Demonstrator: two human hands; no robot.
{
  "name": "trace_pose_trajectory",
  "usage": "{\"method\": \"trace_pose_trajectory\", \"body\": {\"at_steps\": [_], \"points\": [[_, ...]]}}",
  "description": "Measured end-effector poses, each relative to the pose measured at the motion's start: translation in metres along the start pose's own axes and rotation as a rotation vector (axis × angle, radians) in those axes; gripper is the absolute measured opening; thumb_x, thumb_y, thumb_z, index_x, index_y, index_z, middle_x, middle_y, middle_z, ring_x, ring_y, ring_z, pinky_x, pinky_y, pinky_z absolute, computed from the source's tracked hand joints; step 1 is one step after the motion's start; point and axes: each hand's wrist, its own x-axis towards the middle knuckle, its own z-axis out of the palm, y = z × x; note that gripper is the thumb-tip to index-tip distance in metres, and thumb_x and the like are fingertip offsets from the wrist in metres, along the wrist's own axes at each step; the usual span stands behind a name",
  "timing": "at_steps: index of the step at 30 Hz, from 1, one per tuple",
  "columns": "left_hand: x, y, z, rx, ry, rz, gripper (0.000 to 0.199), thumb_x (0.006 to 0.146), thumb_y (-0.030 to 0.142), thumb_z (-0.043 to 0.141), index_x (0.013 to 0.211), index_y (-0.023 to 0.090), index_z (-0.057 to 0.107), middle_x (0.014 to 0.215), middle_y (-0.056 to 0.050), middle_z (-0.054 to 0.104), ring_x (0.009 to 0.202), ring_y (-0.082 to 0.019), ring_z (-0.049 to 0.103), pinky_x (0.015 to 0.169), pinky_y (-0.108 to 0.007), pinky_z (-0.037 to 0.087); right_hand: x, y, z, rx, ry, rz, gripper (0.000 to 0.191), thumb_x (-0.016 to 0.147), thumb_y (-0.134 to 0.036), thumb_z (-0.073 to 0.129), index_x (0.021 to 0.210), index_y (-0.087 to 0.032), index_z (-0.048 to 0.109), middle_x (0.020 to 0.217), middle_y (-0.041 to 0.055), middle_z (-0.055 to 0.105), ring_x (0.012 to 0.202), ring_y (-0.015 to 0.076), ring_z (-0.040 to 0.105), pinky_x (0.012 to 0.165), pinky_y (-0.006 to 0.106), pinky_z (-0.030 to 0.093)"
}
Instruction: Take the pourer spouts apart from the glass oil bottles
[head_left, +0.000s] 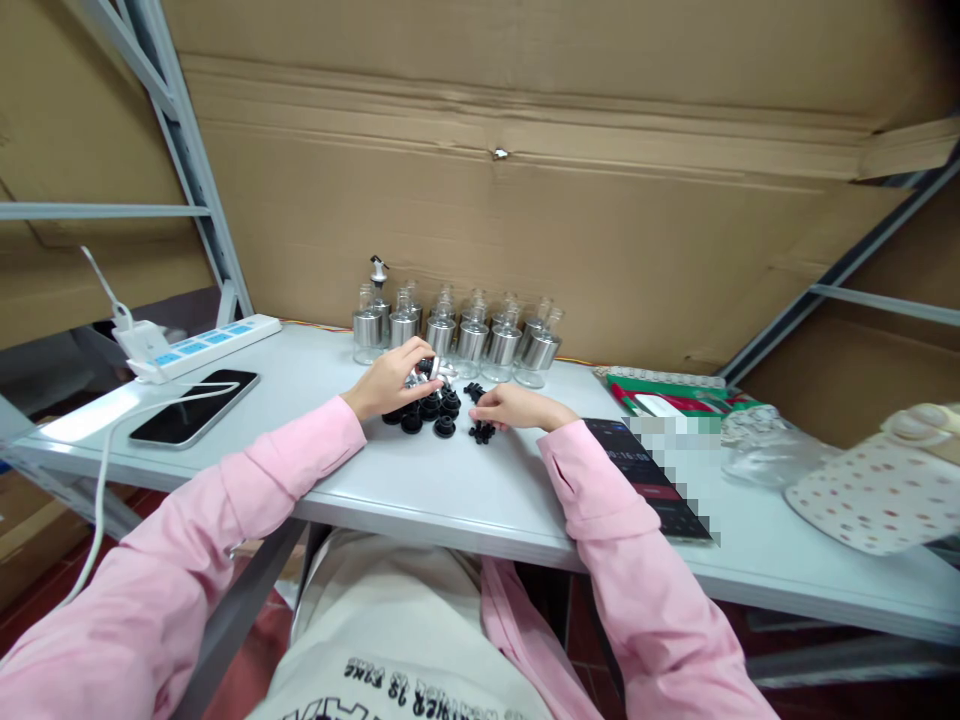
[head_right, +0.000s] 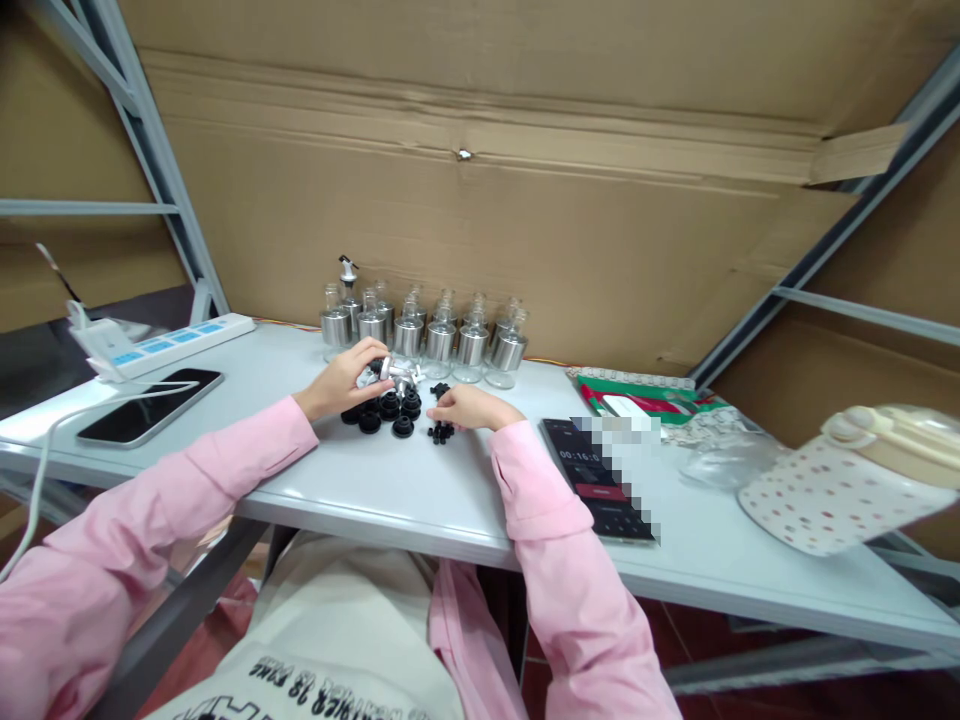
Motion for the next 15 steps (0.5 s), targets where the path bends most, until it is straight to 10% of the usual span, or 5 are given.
{"method": "trace_pose_trajectory", "body": {"at_steps": [15], "points": [[-0.0009, -0.0028, 0.0014, 0.001, -0.006, 0.0, 0.03, 0.085, 0.04, 0.05, 0.099, 0.014, 0.051, 0.098, -0.009, 0.053, 0.086, -0.017, 0.056, 0.076, -0.03, 0.047, -0.0012, -0.0052, 0.0017, -0.104, -0.031, 0.004, 0.026, 0.078, -0.039, 0.056, 0.071, -0.015, 0.063, 0.061, 0.0013, 0.062, 0.058, 0.0114, 0.052, 0.059, 0.023, 0.039]]}}
